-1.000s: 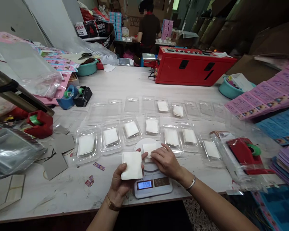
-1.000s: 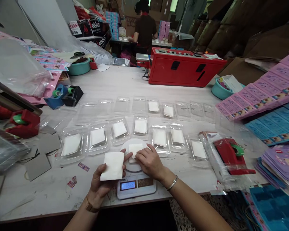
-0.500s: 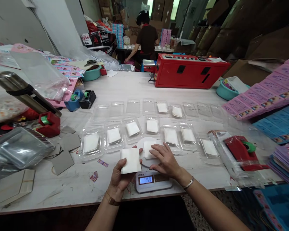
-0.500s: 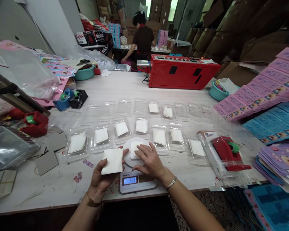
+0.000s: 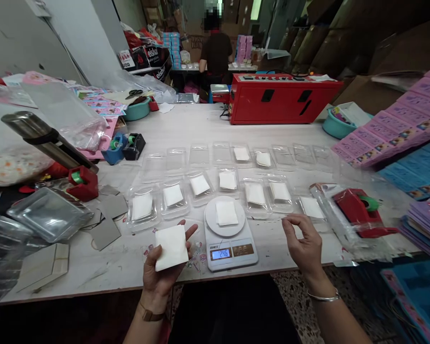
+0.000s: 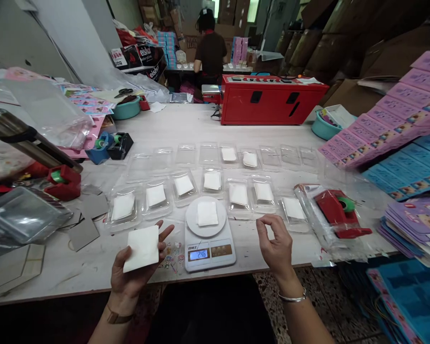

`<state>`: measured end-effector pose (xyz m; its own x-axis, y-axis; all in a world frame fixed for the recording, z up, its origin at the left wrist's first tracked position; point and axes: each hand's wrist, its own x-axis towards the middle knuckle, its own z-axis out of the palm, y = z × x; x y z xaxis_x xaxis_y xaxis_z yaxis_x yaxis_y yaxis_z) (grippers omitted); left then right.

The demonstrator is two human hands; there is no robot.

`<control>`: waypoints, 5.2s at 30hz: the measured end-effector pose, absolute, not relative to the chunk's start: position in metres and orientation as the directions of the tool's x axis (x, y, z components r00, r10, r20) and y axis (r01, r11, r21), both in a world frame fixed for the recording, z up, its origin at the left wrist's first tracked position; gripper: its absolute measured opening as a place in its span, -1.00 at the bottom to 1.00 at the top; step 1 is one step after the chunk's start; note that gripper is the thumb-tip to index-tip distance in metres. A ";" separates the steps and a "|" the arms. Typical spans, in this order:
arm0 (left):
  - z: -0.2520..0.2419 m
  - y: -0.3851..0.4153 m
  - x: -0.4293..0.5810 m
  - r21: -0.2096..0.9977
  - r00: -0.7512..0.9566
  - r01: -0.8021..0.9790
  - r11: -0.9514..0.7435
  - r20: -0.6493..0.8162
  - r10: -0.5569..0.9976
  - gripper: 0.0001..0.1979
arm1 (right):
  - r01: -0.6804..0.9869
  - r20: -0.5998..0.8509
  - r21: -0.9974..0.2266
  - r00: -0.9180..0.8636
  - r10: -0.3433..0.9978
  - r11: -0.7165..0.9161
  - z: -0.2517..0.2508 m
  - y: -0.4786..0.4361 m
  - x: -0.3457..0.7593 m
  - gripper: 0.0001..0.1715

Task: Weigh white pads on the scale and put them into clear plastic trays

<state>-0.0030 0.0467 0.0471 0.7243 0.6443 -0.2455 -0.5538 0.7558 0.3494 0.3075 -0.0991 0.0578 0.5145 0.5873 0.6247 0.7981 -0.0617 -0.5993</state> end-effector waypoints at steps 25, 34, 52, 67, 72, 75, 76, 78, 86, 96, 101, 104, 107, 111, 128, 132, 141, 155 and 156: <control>0.038 0.036 0.028 0.242 0.787 -0.510 0.826 -0.256 0.561 0.04 | 0.958 0.256 -0.218 -0.131 0.958 0.189 0.061 -0.015 0.282 -0.84; 0.042 0.047 0.056 0.444 0.716 -0.430 0.786 -0.362 0.596 -0.22 | 0.945 0.256 -0.259 0.268 0.929 -0.201 0.044 -0.022 0.290 -0.77; 0.044 0.049 0.073 0.235 0.826 -0.399 0.886 -0.328 0.459 -0.15 | 0.938 0.144 -0.342 0.104 0.984 -0.049 0.059 0.029 0.295 -0.86; 0.027 0.049 0.092 0.200 0.838 -0.381 0.903 -0.338 0.429 -0.09 | 0.924 0.046 -0.380 0.071 0.996 -0.049 0.055 0.046 0.292 -0.85; 0.027 0.048 0.094 0.199 0.825 -0.384 0.902 -0.364 0.432 -0.05 | 0.938 0.077 -0.346 0.037 0.996 -0.008 0.057 0.044 0.292 -0.84; 0.027 0.047 0.094 0.202 0.818 -0.386 0.900 -0.375 0.435 -0.04 | 0.958 0.085 -0.287 0.004 0.996 0.021 0.056 0.043 0.291 -0.85; 0.028 0.047 0.094 0.203 0.818 -0.385 0.901 -0.378 0.434 -0.04 | 0.965 0.087 -0.259 -0.007 0.996 0.029 0.056 0.042 0.290 -0.85; 0.028 0.047 0.094 0.203 0.817 -0.378 0.903 -0.387 0.429 -0.04 | 0.980 0.095 -0.195 -0.027 0.995 0.045 0.056 0.042 0.289 -0.84; 0.031 0.046 0.096 0.188 0.800 -0.396 0.899 -0.409 0.439 -0.04 | 0.994 0.065 -0.097 -0.053 0.997 0.059 0.054 0.042 0.287 -0.83; 0.029 0.045 0.096 0.185 0.801 -0.410 0.893 -0.396 0.450 -0.10 | 0.984 0.081 -0.174 -0.008 0.997 0.022 0.047 0.043 0.286 -0.88; 0.027 0.045 0.096 0.194 0.791 -0.412 0.890 -0.409 0.455 -0.08 | 0.967 0.085 -0.256 0.017 0.996 0.005 0.047 0.045 0.286 -0.92; 0.028 0.044 0.096 0.195 0.789 -0.407 0.892 -0.417 0.452 -0.07 | 0.965 0.083 -0.263 0.024 0.996 -0.001 0.048 0.045 0.286 -0.91; 0.029 0.044 0.097 0.192 0.785 -0.408 0.893 -0.425 0.450 -0.05 | 0.967 0.084 -0.254 0.023 0.996 -0.001 0.048 0.046 0.286 -0.90; 0.030 0.045 0.097 0.191 0.781 -0.412 0.891 -0.429 0.453 -0.04 | 0.973 0.119 -0.227 -0.011 0.993 0.038 0.047 0.045 0.286 -0.87; 0.038 0.046 0.083 0.147 0.860 -0.430 0.891 -0.235 0.453 -0.19 | 0.973 0.099 -0.177 -0.134 0.986 0.150 0.056 0.040 0.293 -0.84; 0.048 0.050 0.064 0.197 0.815 -0.510 0.837 -0.202 0.544 -0.20 | 0.969 0.072 -0.209 -0.115 0.991 0.128 0.061 0.040 0.293 -0.80; 0.052 0.055 0.033 0.283 0.688 -0.618 0.734 -0.258 0.678 -0.18 | 0.956 0.066 -0.254 -0.133 0.989 0.145 0.069 0.041 0.292 -0.78; 0.051 0.049 0.037 0.266 0.724 -0.587 0.765 -0.250 0.643 -0.20 | 0.955 0.051 -0.261 -0.132 0.990 0.141 0.067 0.042 0.294 -0.79; 0.051 0.049 0.037 0.267 0.726 -0.583 0.767 -0.251 0.640 -0.19 | 0.955 0.052 -0.261 -0.132 0.990 0.141 0.067 0.042 0.294 -0.78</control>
<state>0.0373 0.0486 0.0506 0.7262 0.6399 -0.2515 -0.5833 0.7670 0.2673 0.2940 0.0420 0.0672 -0.1322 0.9899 0.0516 0.9550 0.1411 -0.2611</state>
